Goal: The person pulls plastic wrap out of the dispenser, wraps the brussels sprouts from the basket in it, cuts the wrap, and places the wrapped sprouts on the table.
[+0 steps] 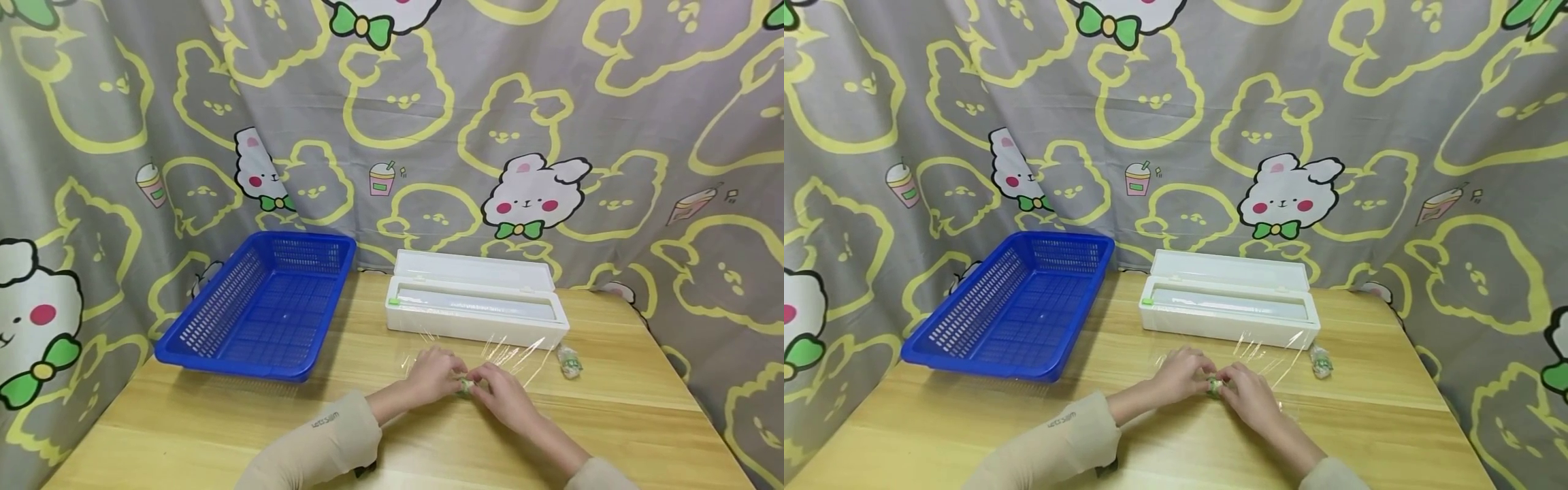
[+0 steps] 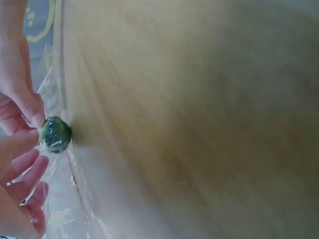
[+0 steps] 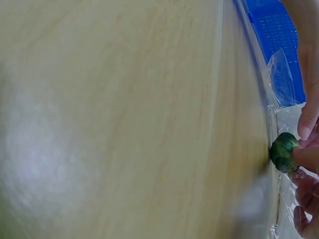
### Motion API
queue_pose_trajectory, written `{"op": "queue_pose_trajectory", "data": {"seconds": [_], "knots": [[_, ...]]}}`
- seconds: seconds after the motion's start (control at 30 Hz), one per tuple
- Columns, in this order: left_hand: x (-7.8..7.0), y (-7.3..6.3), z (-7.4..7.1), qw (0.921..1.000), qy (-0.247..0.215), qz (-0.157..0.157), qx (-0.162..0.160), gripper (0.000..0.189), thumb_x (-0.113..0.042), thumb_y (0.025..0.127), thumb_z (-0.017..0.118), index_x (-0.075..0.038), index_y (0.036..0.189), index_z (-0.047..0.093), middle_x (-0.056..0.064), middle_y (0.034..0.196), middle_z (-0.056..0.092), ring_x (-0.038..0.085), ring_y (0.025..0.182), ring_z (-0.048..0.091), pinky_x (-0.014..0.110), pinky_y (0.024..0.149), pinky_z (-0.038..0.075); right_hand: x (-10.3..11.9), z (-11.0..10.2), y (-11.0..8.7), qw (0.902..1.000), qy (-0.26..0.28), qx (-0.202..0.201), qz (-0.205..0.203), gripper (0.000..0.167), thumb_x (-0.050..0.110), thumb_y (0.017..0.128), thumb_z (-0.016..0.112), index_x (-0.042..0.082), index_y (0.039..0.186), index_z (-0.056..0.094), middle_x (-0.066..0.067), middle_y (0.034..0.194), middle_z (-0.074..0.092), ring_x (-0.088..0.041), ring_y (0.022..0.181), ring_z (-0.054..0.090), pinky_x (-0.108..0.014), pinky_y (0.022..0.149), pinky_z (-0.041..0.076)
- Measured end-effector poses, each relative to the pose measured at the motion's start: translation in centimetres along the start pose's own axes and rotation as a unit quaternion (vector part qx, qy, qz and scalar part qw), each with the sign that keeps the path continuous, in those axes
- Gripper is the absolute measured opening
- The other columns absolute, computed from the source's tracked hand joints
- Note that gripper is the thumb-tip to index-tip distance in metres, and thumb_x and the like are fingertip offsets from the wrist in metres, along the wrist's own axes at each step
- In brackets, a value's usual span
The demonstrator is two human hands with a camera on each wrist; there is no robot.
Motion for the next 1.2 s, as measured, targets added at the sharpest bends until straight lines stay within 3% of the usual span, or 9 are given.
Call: {"op": "queue_pose_trajectory", "data": {"seconds": [0.17,0.27,0.6,0.83,1.03,1.2], "knots": [[-0.1,0.2,-0.1,0.999,-0.007,-0.018,-0.04,0.023,-0.03,0.072,0.075,-0.019,0.091,0.069,-0.011,0.083,0.067,0.005,0.08,0.051,0.022,0.073,0.028,-0.3,-0.1,0.1,1.0,-0.001,-0.003,0.009,0.016,0.005,0.074,0.071,0.01,0.088,0.067,0.002,0.086,0.064,-0.005,0.067,0.053,-0.02,0.06,0.044],[-0.1,0.2,0.1,0.9987,-0.003,-0.02,-0.047,0.023,-0.031,0.07,0.076,-0.02,0.088,0.07,-0.012,0.081,0.067,0.004,0.076,0.048,0.021,0.07,0.026,-0.4,-0.1,0.3,0.9997,-0.007,-0.006,0.022,0.016,0.006,0.074,0.071,0.01,0.088,0.068,0.0,0.085,0.066,-0.008,0.069,0.056,-0.021,0.062,0.045],[0.0,0.6,0.6,0.9996,0.011,-0.023,-0.012,0.017,-0.032,0.067,0.078,-0.024,0.081,0.071,-0.015,0.079,0.067,0.003,0.071,0.043,0.022,0.067,0.023,-0.9,-0.1,0.5,0.9988,-0.016,0.001,0.047,0.015,0.008,0.075,0.07,0.008,0.091,0.069,-0.004,0.088,0.069,-0.017,0.075,0.062,-0.027,0.066,0.048],[0.2,0.9,0.8,0.9995,0.02,-0.024,0.004,0.017,-0.024,0.067,0.078,-0.024,0.082,0.071,-0.015,0.081,0.067,0.004,0.075,0.047,0.024,0.073,0.027,-1.0,-0.6,0.5,0.9984,0.009,-0.004,0.056,0.032,0.008,0.074,0.071,0.003,0.106,0.064,-0.004,0.089,0.067,-0.002,0.059,0.046,-0.021,0.056,0.04],[0.9,1.2,1.0,0.9992,-0.006,-0.038,0.012,0.016,-0.02,0.07,0.076,-0.023,0.086,0.071,-0.013,0.086,0.068,0.005,0.076,0.047,0.026,0.075,0.026,-1.1,-0.4,0.4,0.9981,0.035,-0.022,0.045,0.049,0.005,0.069,0.074,0.001,0.115,0.057,-0.001,0.089,0.064,0.001,0.054,0.038,-0.02,0.052,0.036],[1.3,1.6,1.1,0.9976,-0.041,-0.044,0.034,0.017,-0.018,0.073,0.073,-0.02,0.09,0.071,-0.01,0.089,0.068,0.006,0.076,0.042,0.027,0.074,0.024,-1.2,-0.1,0.4,0.998,0.044,-0.031,0.034,0.042,0.005,0.067,0.076,0.004,0.105,0.06,0.0,0.087,0.064,0.001,0.055,0.039,-0.021,0.054,0.038]]}}
Point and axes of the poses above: each hand's wrist, its own y-axis towards the middle knuckle, its own z-axis out of the palm, x = y × z, the point moved 4 cm from there along y, towards the middle knuckle
